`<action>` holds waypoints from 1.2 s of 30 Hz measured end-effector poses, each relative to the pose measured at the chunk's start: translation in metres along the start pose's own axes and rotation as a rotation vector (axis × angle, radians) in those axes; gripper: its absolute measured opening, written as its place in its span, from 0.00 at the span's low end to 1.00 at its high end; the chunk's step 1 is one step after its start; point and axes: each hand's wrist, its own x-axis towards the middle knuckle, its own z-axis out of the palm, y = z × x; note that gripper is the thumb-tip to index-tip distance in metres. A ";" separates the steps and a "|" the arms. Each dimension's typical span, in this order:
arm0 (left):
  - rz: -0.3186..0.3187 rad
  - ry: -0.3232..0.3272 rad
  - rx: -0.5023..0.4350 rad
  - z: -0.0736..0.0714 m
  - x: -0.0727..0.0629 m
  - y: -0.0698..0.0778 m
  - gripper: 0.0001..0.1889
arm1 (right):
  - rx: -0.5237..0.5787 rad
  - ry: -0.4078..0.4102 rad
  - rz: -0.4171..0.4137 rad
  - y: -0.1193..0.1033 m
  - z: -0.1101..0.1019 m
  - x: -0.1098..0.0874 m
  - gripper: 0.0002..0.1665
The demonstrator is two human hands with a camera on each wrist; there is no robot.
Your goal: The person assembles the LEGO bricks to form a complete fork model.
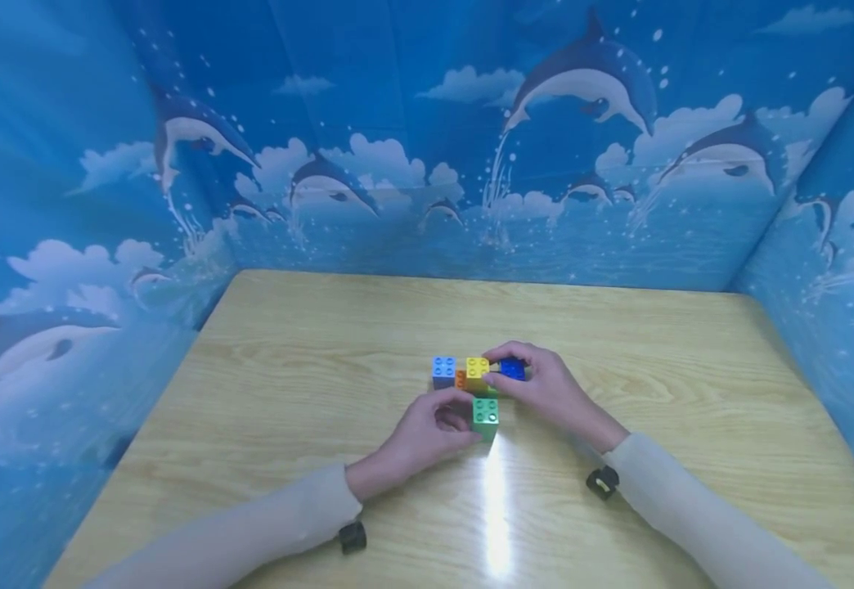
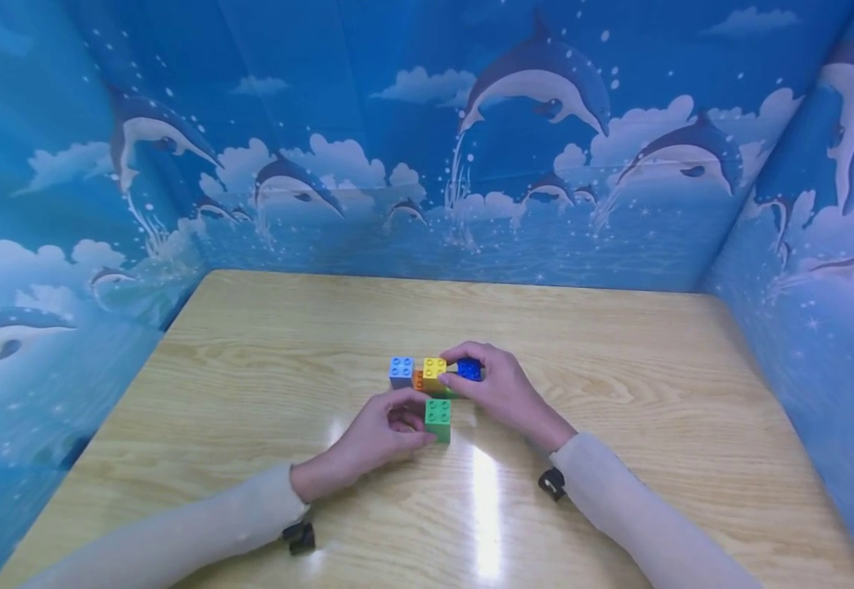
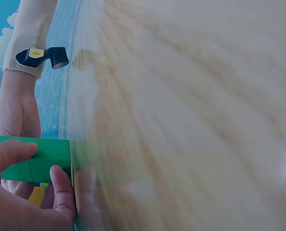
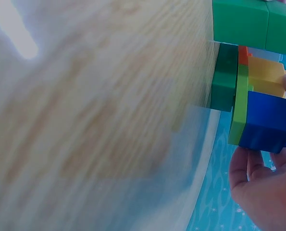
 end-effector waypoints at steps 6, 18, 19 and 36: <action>0.000 0.002 -0.006 -0.001 -0.001 0.000 0.25 | -0.005 -0.002 0.002 -0.001 0.000 0.000 0.19; 0.024 -0.018 0.023 -0.013 -0.007 -0.004 0.25 | 0.007 -0.013 0.026 -0.001 0.000 0.002 0.21; 0.025 -0.019 0.032 -0.014 -0.009 -0.005 0.25 | 0.010 -0.014 0.031 0.000 0.000 0.002 0.21; -0.016 0.186 0.019 -0.061 -0.006 0.001 0.21 | 0.007 0.012 0.064 0.003 -0.023 -0.019 0.38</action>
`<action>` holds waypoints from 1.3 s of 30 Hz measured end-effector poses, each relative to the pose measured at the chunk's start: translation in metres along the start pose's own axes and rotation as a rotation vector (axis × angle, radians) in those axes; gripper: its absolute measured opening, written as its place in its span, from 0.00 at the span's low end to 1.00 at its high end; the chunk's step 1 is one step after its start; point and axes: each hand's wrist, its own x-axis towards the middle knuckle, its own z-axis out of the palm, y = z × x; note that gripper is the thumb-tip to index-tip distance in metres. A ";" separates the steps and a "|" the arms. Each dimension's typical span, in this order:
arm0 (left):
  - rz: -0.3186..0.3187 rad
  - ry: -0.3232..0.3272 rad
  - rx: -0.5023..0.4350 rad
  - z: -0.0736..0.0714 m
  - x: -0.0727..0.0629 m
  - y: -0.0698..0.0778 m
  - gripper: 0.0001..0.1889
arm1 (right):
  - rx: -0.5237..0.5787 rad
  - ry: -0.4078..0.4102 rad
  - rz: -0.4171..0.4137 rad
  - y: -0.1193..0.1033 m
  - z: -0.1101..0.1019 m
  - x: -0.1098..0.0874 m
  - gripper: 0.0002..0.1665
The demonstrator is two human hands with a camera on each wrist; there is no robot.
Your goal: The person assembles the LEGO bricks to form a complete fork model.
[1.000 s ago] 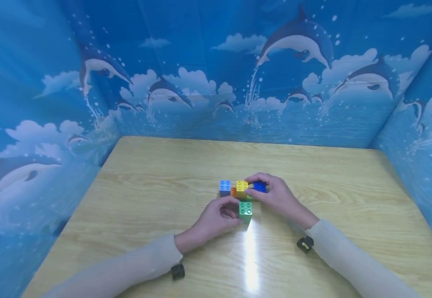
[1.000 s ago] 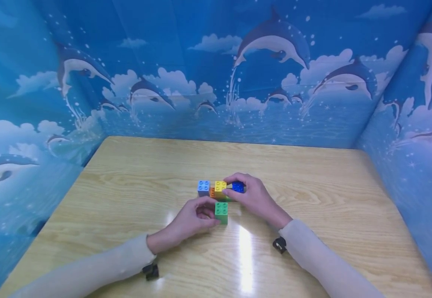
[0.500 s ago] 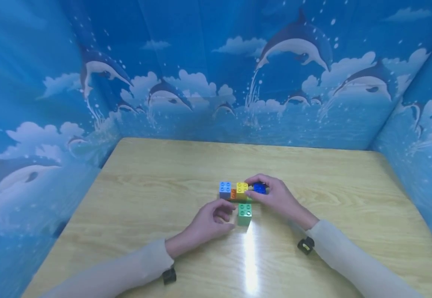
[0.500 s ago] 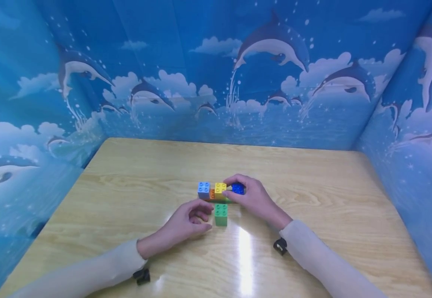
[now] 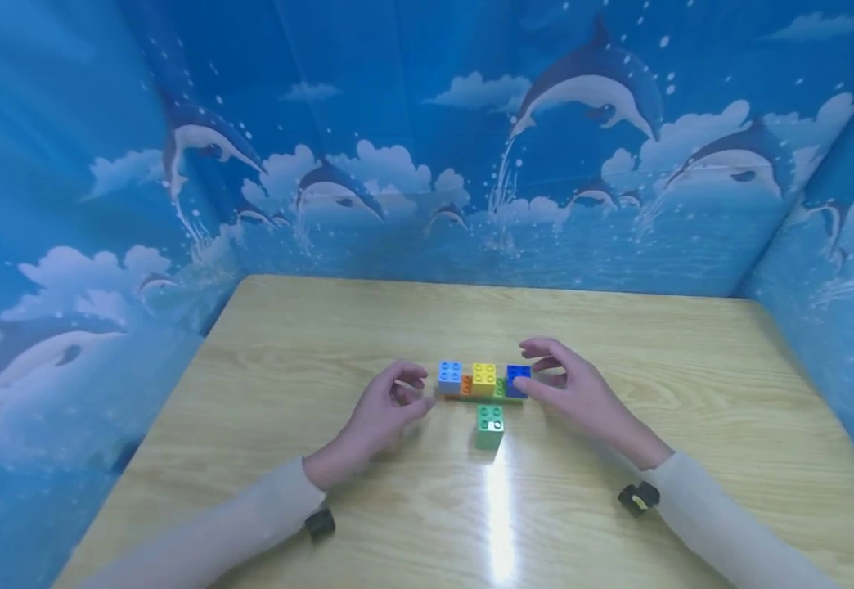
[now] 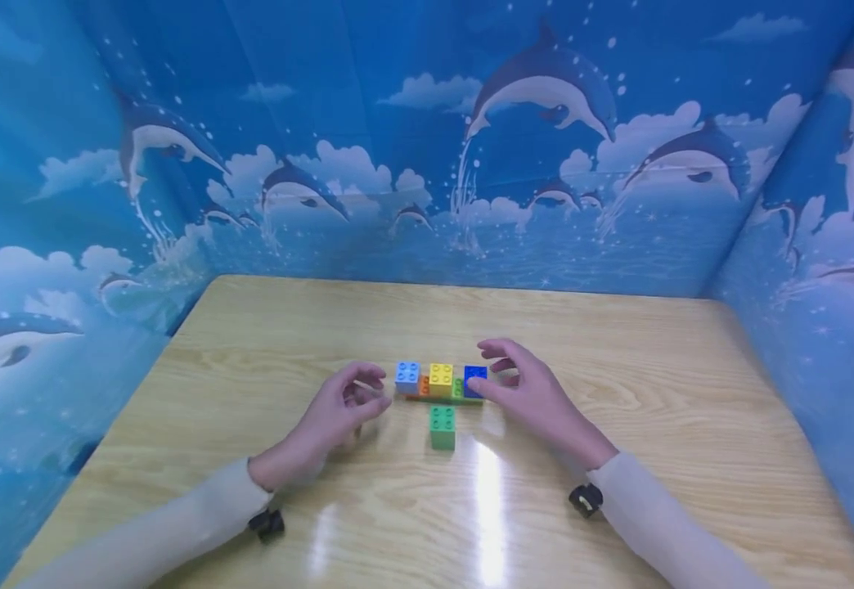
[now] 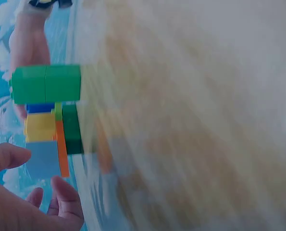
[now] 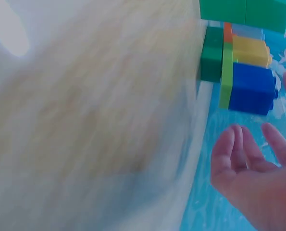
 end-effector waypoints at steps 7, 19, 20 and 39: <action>-0.020 -0.063 -0.050 0.001 0.013 -0.006 0.31 | 0.071 -0.110 0.062 0.013 -0.008 -0.012 0.37; -0.119 -0.093 -0.056 0.014 0.033 0.000 0.28 | 0.171 -0.096 0.091 0.015 0.004 -0.004 0.32; -0.119 -0.097 -0.049 0.014 0.033 0.001 0.27 | 0.169 -0.089 0.092 0.015 0.005 -0.004 0.32; 0.204 -0.135 -0.004 0.007 0.036 0.014 0.31 | -0.012 0.066 -0.058 -0.001 -0.004 -0.018 0.31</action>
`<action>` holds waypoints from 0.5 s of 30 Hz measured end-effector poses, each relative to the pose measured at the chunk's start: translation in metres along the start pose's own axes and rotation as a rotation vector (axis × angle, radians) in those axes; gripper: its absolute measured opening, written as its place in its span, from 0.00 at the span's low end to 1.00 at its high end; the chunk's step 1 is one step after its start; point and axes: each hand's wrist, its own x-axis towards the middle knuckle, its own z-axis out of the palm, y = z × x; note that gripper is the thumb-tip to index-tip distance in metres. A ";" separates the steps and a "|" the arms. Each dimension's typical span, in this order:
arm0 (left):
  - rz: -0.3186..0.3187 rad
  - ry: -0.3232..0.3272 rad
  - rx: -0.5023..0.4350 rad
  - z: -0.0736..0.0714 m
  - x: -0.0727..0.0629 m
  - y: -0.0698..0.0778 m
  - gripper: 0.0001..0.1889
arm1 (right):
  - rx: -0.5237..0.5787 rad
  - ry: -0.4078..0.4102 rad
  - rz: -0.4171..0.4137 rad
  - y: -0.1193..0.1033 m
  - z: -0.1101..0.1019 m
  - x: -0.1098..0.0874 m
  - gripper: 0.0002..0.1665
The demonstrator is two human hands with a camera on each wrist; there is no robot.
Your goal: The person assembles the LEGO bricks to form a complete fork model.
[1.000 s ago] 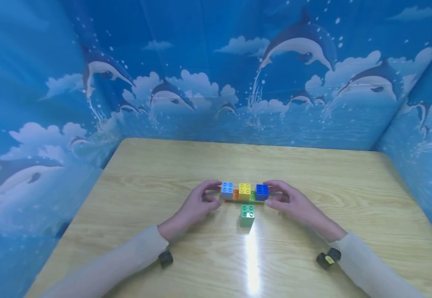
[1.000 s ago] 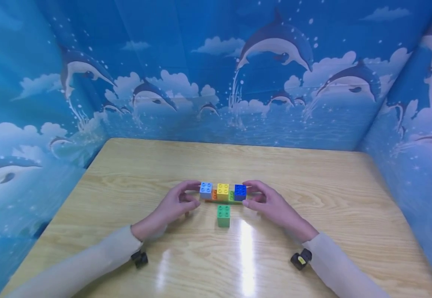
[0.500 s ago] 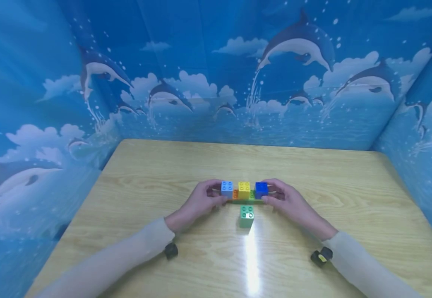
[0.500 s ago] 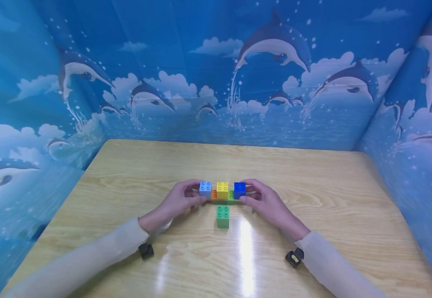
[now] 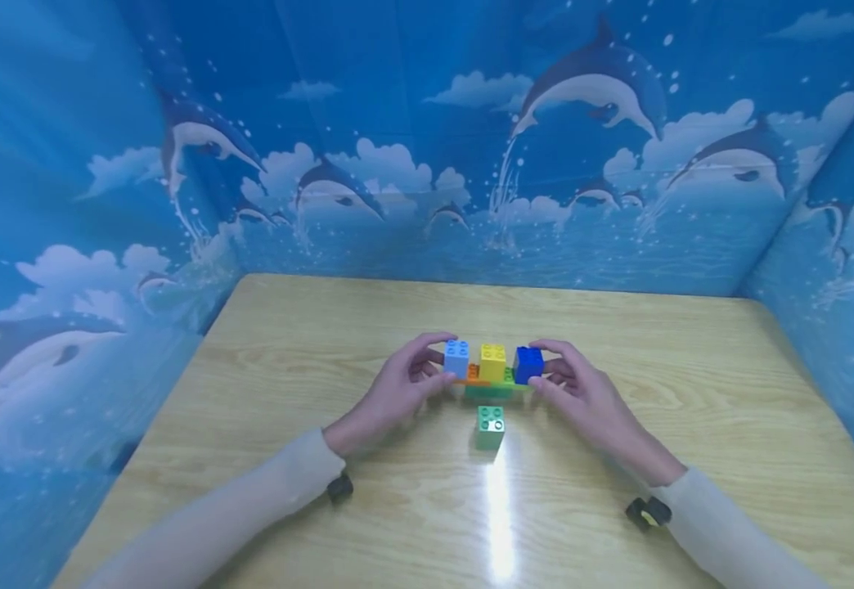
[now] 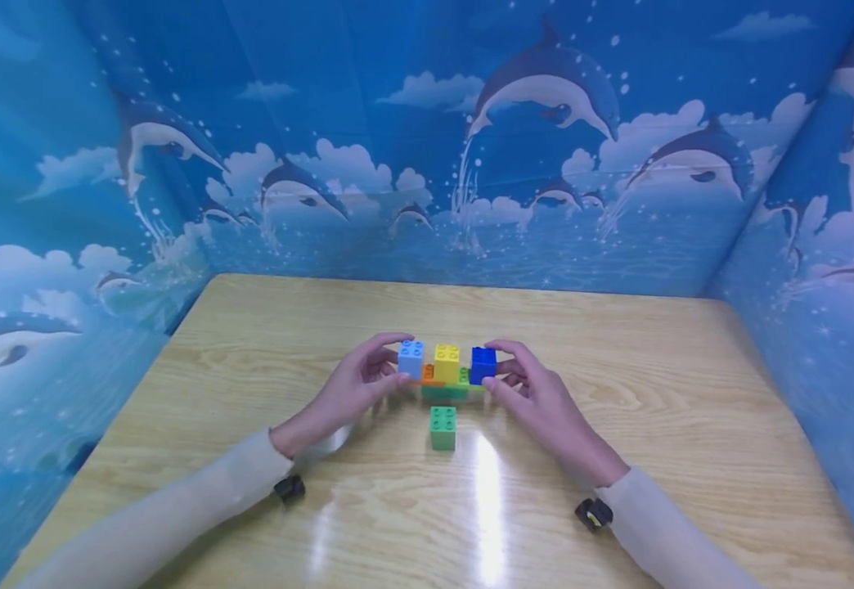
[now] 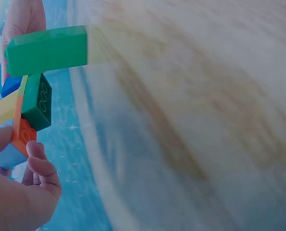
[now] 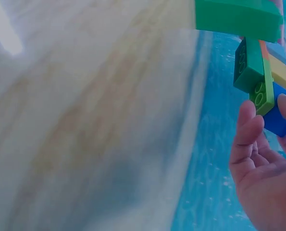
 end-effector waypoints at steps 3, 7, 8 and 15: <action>0.057 -0.003 0.037 -0.001 -0.002 0.006 0.30 | -0.016 0.025 -0.027 -0.007 -0.004 -0.005 0.31; 0.113 0.004 0.059 -0.002 -0.008 0.015 0.30 | -0.019 0.044 -0.058 -0.014 -0.007 -0.010 0.31; 0.122 0.007 0.062 -0.003 -0.009 0.016 0.30 | -0.022 0.048 -0.064 -0.016 -0.007 -0.011 0.31; 0.148 0.017 0.057 -0.004 -0.021 0.027 0.30 | -0.063 0.073 -0.127 -0.022 -0.008 -0.017 0.30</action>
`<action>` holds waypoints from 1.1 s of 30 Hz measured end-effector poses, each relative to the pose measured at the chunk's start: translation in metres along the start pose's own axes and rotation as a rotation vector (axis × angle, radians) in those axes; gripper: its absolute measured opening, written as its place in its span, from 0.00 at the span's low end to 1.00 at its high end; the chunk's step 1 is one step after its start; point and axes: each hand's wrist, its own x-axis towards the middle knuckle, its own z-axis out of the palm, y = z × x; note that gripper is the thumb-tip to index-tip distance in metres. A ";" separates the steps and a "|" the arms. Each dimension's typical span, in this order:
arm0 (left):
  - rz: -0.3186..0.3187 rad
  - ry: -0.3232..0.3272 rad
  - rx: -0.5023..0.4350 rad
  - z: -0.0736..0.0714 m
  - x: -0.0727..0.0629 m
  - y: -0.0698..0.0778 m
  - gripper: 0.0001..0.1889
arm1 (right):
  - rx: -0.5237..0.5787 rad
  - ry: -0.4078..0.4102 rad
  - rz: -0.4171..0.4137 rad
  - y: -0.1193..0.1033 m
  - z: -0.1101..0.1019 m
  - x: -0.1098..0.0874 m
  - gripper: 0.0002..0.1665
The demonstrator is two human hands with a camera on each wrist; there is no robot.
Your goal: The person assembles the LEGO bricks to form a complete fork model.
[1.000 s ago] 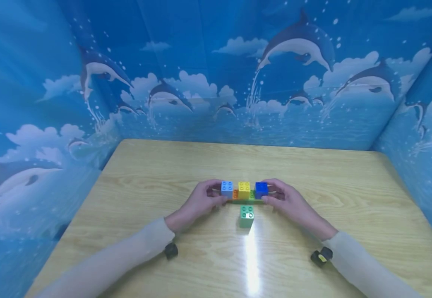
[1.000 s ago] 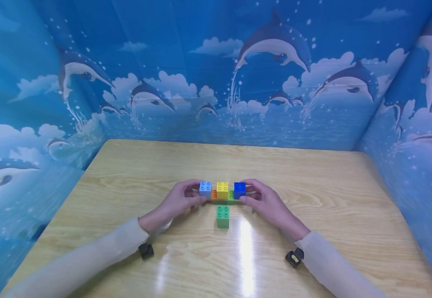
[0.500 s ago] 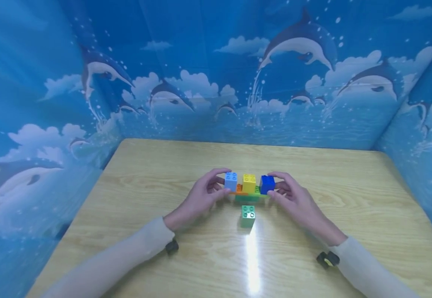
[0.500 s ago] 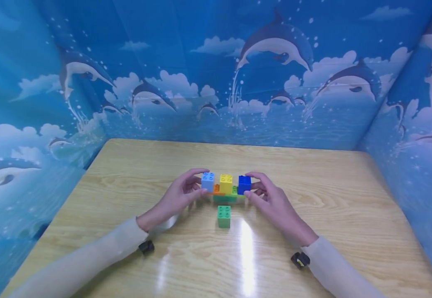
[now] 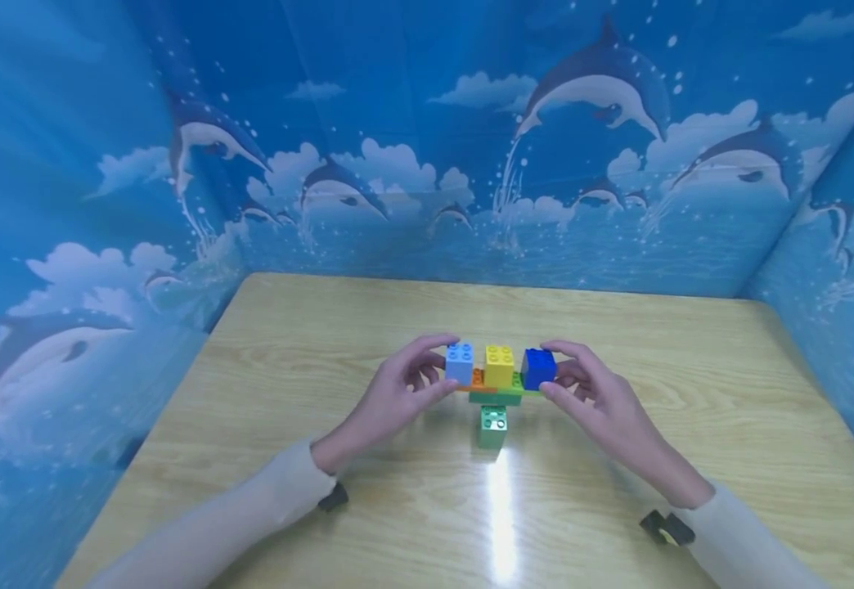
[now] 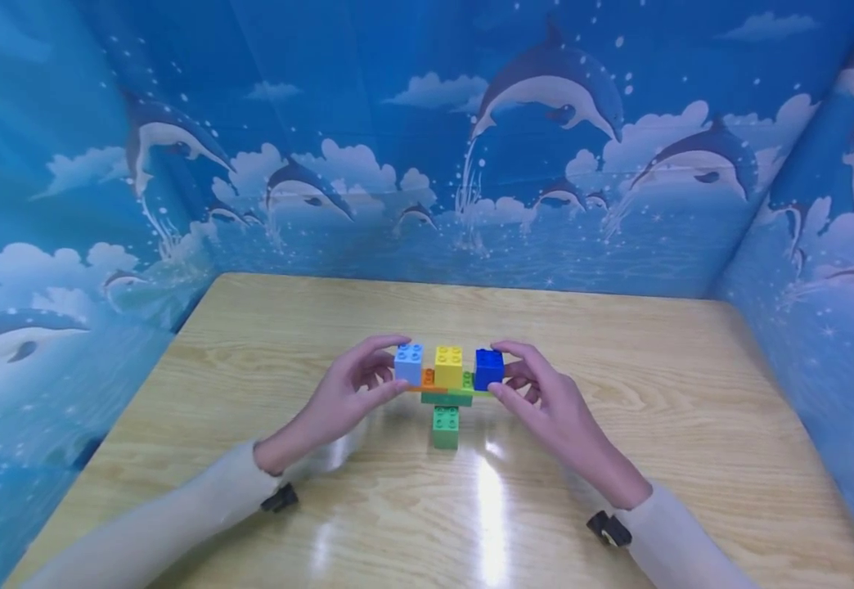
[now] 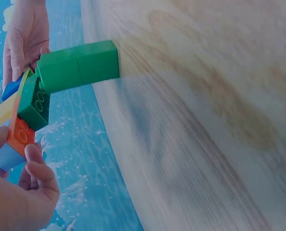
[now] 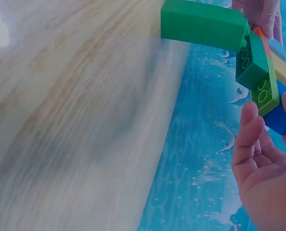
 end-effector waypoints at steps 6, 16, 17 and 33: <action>0.012 0.006 -0.012 0.002 -0.011 0.008 0.31 | -0.037 0.006 -0.068 -0.003 -0.001 -0.006 0.30; -0.003 -0.001 -0.013 0.007 -0.025 0.009 0.30 | -0.074 0.004 -0.131 -0.002 0.000 -0.017 0.31; -0.004 0.000 -0.010 0.007 -0.025 0.009 0.30 | -0.076 0.004 -0.136 -0.001 0.000 -0.017 0.31; 0.062 -0.005 0.015 0.007 -0.032 0.007 0.28 | -0.067 0.017 -0.175 -0.001 0.003 -0.025 0.31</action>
